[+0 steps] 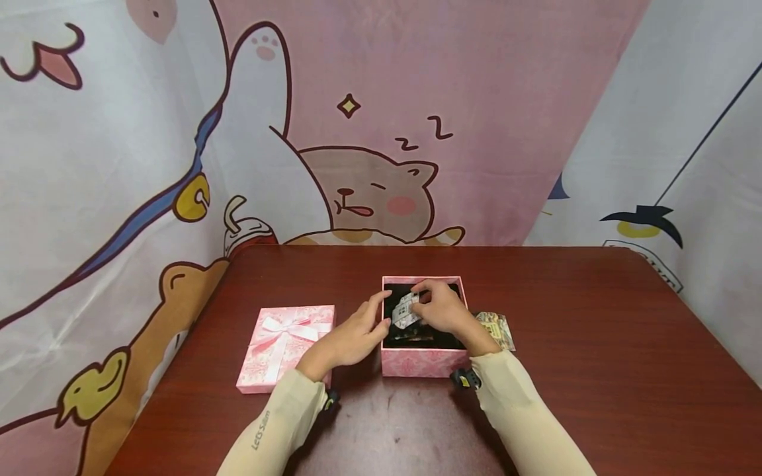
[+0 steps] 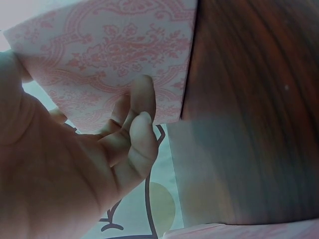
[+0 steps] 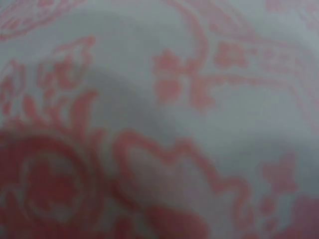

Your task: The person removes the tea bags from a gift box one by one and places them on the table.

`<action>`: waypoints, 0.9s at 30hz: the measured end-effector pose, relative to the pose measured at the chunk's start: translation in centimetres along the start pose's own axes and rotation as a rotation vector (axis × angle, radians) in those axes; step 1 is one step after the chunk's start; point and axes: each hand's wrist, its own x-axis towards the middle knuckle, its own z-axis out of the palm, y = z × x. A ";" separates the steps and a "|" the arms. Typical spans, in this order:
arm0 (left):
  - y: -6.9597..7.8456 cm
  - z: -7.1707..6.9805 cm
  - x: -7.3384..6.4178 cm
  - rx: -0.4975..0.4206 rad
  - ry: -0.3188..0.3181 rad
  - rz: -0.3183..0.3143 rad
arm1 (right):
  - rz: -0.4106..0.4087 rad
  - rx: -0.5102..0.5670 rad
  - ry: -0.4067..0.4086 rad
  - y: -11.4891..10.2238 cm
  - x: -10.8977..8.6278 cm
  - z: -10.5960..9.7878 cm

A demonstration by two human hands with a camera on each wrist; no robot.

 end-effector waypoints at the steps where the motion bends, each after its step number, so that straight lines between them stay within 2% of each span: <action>1: 0.0 0.0 0.0 -0.002 -0.001 0.001 | -0.003 -0.010 -0.007 0.0 0.0 0.1; 7: 0.0 0.0 0.0 -0.012 -0.017 -0.004 | -0.003 -0.068 -0.034 0.0 -0.1 0.2; 17: -0.1 0.2 0.0 -0.018 -0.012 -0.006 | 0.008 -0.092 -0.048 -0.2 -0.3 -0.3; 27: 0.0 0.2 0.0 -0.016 -0.001 -0.008 | -0.042 -0.045 -0.003 -1.0 -1.2 -1.1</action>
